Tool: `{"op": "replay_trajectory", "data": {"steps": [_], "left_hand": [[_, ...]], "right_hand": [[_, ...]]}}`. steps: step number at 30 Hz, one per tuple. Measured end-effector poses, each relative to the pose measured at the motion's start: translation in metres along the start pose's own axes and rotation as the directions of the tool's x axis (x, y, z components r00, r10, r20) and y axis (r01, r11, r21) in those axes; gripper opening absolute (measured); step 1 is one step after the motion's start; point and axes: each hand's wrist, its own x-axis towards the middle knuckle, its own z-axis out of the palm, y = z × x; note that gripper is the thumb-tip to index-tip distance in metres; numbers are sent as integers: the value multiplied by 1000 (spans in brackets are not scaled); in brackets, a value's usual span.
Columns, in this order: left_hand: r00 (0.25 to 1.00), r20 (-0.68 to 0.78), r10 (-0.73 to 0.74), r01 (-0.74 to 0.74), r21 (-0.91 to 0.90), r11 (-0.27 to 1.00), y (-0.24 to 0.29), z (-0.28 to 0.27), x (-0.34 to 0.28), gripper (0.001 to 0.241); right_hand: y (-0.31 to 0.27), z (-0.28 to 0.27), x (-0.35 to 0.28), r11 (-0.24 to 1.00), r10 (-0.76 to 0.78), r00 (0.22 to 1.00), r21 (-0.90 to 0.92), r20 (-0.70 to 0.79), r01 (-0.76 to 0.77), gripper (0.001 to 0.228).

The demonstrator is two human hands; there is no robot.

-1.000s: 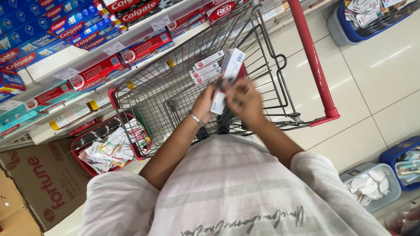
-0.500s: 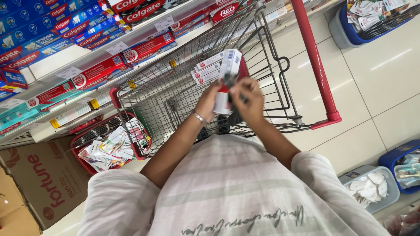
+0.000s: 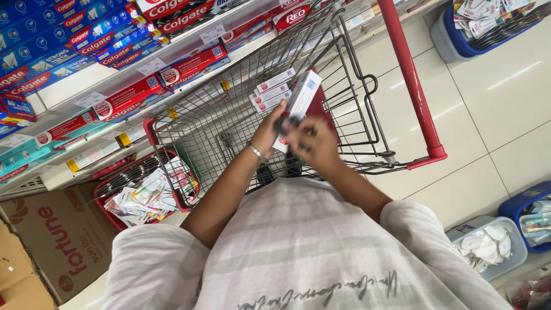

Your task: Selecting several tubes of toothpaste from a shelf and placing them into a shopping cart.

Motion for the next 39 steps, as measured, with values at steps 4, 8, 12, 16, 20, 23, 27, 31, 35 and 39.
{"op": "replay_trajectory", "data": {"steps": [4, 8, 12, 16, 20, 23, 27, 31, 35, 39], "left_hand": [[996, 94, 0, -14, 156, 988, 5, 3, -10, 59], [990, 138, -20, -5, 178, 984, -5, 7, -11, 56], [982, 135, 135, -145, 70, 987, -10, 18, -3, 47], [991, 30, 133, -133, -1, 991, -1, 15, -5, 44], [1000, -12, -25, 25, 5, 1000, -3, 7, -17, 51], [999, 3, -52, 52, 49, 997, -14, 11, -14, 50], [999, -9, -48, 48, 52, 997, -33, 2, -5, 52], [997, 27, -72, 73, -28, 997, -11, 11, -19, 53], [995, 3, -103, 98, 269, 958, -29, 11, -14, 59], [971, 231, -64, -23, 357, 934, -21, 41, -18, 52]], "right_hand": [[-11, -7, 8, 712, -524, 818, -404, 239, 574, 33], [-8, -23, 41, 799, -388, 913, -539, -124, 267, 40], [-4, -16, 32, 910, -297, 922, -364, -247, 196, 40], [20, -1, -13, 864, -401, 911, -372, -100, 339, 29], [-2, -7, -16, 740, -507, 836, -391, 211, 548, 36], [1, -22, 9, 737, -469, 878, -504, 99, 451, 33], [-10, -24, 19, 829, -359, 909, -521, -214, 205, 41], [0, -15, -12, 722, -515, 851, -485, 98, 493, 44], [12, -32, 5, 821, -379, 924, -480, -53, 310, 38], [8, -65, 30, 900, -293, 858, -424, -421, 99, 28]]}}
